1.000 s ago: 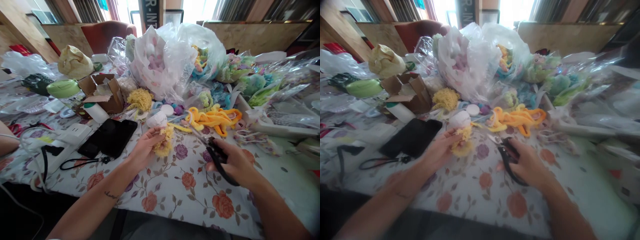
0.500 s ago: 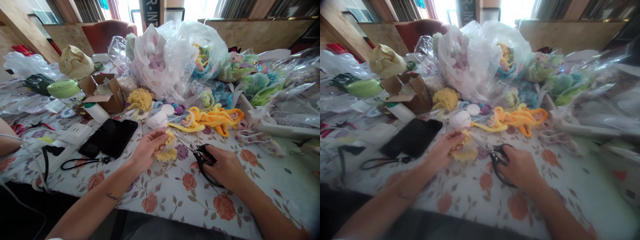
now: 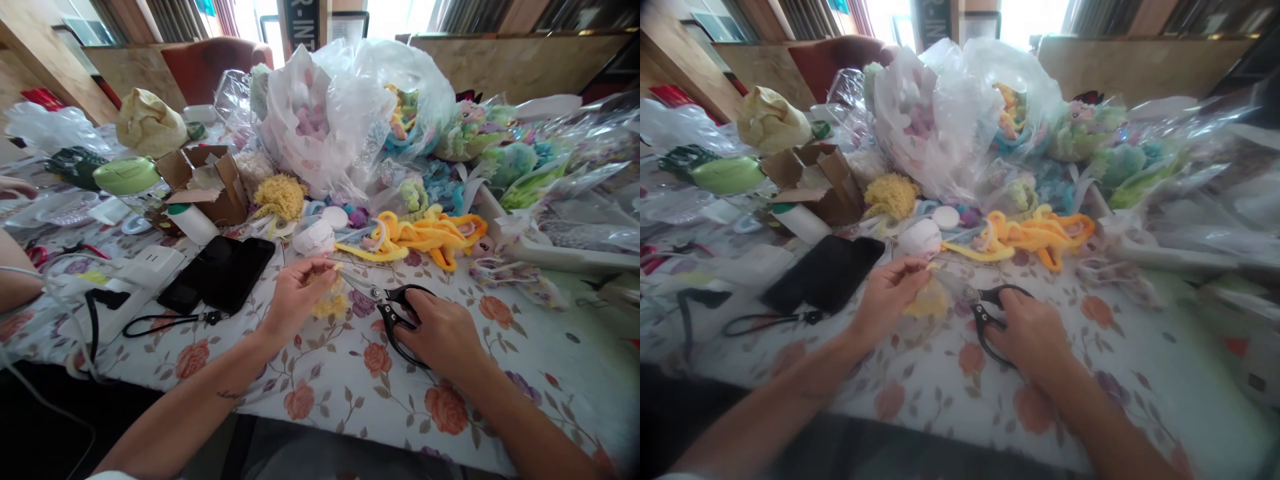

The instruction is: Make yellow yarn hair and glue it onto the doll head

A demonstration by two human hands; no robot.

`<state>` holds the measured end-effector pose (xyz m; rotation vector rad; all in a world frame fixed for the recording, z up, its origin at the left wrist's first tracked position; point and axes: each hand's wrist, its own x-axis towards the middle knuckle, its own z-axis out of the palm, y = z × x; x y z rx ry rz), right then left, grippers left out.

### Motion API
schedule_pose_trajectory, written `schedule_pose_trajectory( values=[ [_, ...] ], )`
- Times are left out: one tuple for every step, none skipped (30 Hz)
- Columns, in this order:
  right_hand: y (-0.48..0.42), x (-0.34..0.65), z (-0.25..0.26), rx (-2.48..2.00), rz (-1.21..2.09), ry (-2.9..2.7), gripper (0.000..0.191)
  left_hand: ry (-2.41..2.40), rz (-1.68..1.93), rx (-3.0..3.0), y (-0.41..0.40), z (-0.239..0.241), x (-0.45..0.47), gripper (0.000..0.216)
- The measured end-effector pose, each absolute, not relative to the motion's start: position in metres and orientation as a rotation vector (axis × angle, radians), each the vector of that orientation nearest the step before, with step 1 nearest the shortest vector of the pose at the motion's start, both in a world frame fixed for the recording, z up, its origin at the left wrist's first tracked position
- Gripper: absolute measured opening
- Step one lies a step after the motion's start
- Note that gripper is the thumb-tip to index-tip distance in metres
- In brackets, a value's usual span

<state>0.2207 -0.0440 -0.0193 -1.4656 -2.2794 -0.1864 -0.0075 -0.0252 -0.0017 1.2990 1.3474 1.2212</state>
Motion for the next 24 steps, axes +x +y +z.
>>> schedule_pose_trajectory(
  values=[
    [-0.0440, 0.2205, -0.0196, -1.467, -0.191, -2.279, 0.014, 1.363, 1.224, 1.313, -0.0254, -0.0017, -0.0076, 0.018],
    [-0.0441, 0.2203, -0.0199, -1.467, -0.191, -2.280, 0.014, 1.375, 1.228, 1.327, -0.0255, -0.0018, -0.0078, 0.018],
    [-0.0441, 0.2202, -0.0200, -1.470, -0.190, -2.282, 0.014, 1.383, 1.230, 1.345, -0.0257, -0.0019, -0.0079, 0.018],
    [-0.0441, 0.2200, -0.0200, -1.476, -0.186, -2.282, 0.014, 1.389, 1.232, 1.366, -0.0258, -0.0021, -0.0081, 0.017],
    [-0.0441, 0.2198, -0.0198, -1.484, -0.180, -2.282, 0.014, 1.395, 1.232, 1.391, -0.0259, -0.0023, -0.0082, 0.017],
    [-0.0440, 0.2196, -0.0195, -1.492, -0.173, -2.282, 0.014, 1.405, 1.235, 1.419, -0.0260, -0.0025, -0.0084, 0.016],
    [-0.0439, 0.2194, -0.0190, -1.498, -0.162, -2.285, 0.014, 1.418, 1.241, 1.452, -0.0261, -0.0027, -0.0085, 0.016],
    [-0.0437, 0.2191, -0.0183, -1.501, -0.148, -2.291, 0.014, 1.433, 1.251, 1.490, -0.0261, -0.0028, -0.0085, 0.015],
    [-0.0435, 0.2188, -0.0175, -1.502, -0.127, -2.298, 0.013, 1.449, 1.264, 1.529, -0.0262, -0.0029, -0.0084, 0.014],
    [-0.0432, 0.2184, -0.0165, -1.504, -0.099, -2.306, 0.013, 1.463, 1.275, 1.565, -0.0263, -0.0028, -0.0082, 0.013],
    [-0.0430, 0.2179, -0.0154, -1.506, -0.069, -2.312, 0.012, 1.475, 1.286, 1.597, -0.0264, -0.0027, -0.0079, 0.013],
    [-0.0427, 0.2175, -0.0144, -1.509, -0.042, -2.315, 0.012, 1.482, 1.294, 1.622, -0.0267, -0.0025, -0.0076, 0.012],
    [-0.0425, 0.2171, -0.0135, -1.511, -0.022, -2.317, 0.012, 1.488, 1.300, 1.638, -0.0269, -0.0022, -0.0074, 0.012],
    [-0.0424, 0.2167, -0.0128, -1.513, -0.013, -2.317, 0.012, 1.490, 1.307, 1.645, -0.0272, -0.0019, -0.0072, 0.012],
    [-0.0423, 0.2165, -0.0123, -1.513, -0.015, -2.319, 0.013, 1.491, 1.312, 1.648, -0.0276, -0.0016, -0.0071, 0.011],
    [-0.0422, 0.2165, -0.0121, -1.512, -0.025, -2.320, 0.013, 1.493, 1.312, 1.645, -0.0279, -0.0012, -0.0071, 0.012],
    [-0.0422, 0.2167, -0.0121, -1.511, -0.039, -2.322, 0.013, 1.501, 1.304, 1.637, -0.0282, -0.0008, -0.0073, 0.012],
    [-0.0422, 0.2170, -0.0124, -1.512, -0.054, -2.321, 0.013, 1.513, 1.290, 1.624, -0.0285, -0.0004, -0.0075, 0.013],
    [-0.0423, 0.2174, -0.0128, -1.515, -0.068, -2.319, 0.012, 1.530, 1.274, 1.610, -0.0287, 0.0000, -0.0077, 0.014],
    [-0.0423, 0.2179, -0.0133, -1.517, -0.077, -2.320, 0.012, 1.547, 1.258, 1.597, -0.0288, 0.0003, -0.0078, 0.015],
    [-0.0424, 0.2183, -0.0137, -1.517, -0.082, -2.322, 0.012, 1.563, 1.246, 1.585, -0.0289, 0.0006, -0.0080, 0.015],
    [-0.0424, 0.2186, -0.0140, -1.517, -0.084, -2.323, 0.012, 1.573, 1.239, 1.576, -0.0288, 0.0009, -0.0080, 0.016],
    [-0.0425, 0.2188, -0.0142, -1.516, -0.085, -2.323, 0.012, 1.579, 1.236, 1.570, -0.0287, 0.0011, -0.0080, 0.016],
    [-0.0426, 0.2187, -0.0143, -1.512, -0.085, -2.323, 0.012, 1.582, 1.234, 1.567, -0.0285, 0.0011, -0.0079, 0.015]
  ],
)
